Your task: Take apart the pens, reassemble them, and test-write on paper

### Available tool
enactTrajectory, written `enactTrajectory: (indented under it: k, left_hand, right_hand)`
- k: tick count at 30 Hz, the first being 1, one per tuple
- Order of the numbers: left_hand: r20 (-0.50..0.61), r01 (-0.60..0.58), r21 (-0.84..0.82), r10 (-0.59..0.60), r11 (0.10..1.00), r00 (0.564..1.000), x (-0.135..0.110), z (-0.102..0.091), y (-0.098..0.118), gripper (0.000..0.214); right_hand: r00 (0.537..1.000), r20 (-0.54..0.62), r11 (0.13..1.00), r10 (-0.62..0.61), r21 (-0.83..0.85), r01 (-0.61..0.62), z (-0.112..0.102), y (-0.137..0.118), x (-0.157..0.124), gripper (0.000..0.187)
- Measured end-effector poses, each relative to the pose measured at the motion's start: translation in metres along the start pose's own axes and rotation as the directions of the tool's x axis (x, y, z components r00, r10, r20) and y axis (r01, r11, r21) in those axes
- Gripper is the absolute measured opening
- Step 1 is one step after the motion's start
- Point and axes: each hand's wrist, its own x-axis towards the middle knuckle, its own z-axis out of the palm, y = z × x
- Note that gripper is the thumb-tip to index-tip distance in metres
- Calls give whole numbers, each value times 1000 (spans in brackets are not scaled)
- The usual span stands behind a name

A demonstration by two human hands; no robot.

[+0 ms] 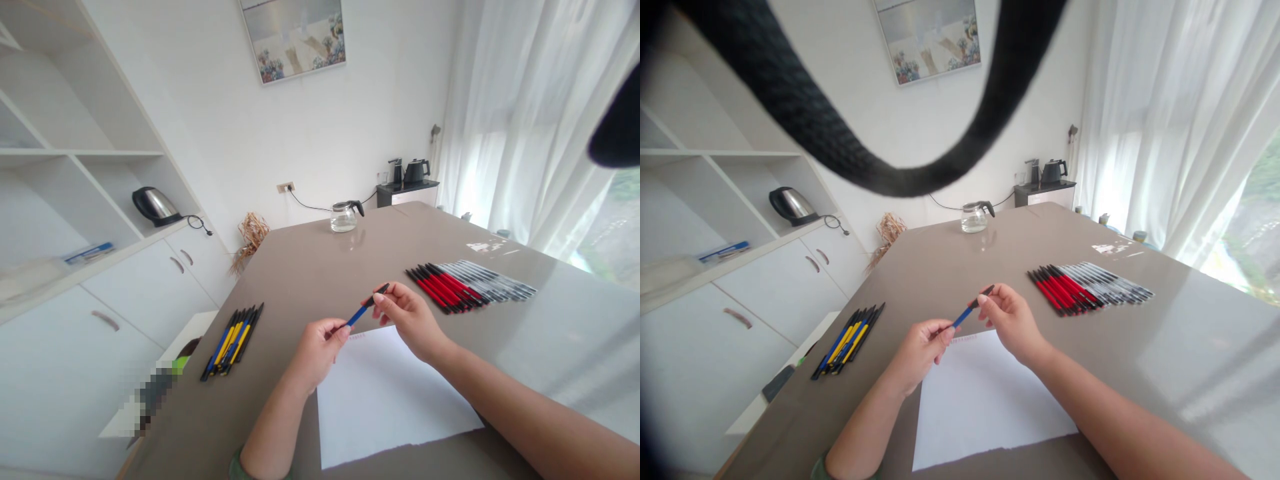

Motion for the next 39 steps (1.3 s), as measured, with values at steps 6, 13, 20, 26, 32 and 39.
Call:
enactTrajectory:
  k: [6,13,20,26,32,39]
  left_hand:
    - [-38,-9,-15,8,1000,999,-1,1,1,30]
    - [-121,-14,2,14,1000,993,0,0,0,26]
    - [-90,-84,50,89,995,992,0,0,-1,23]
    - [-133,-19,34,23,999,991,0,1,-1,37]
    - [-121,83,75,-74,994,990,-1,-1,2,40]
    - [-39,48,55,-46,997,998,-3,0,0,22]
  right_hand:
    - [1000,-10,999,28,18,-28,1,1,1,22]
    - [998,-33,998,59,19,-59,1,5,1,23]
    - [997,-42,998,67,23,-66,3,9,1,22]
    - [997,-35,997,70,15,-70,5,8,0,23]
    - [998,-21,998,66,10,-65,6,9,-2,24]
    - [998,-16,997,69,-18,-69,5,11,-2,23]
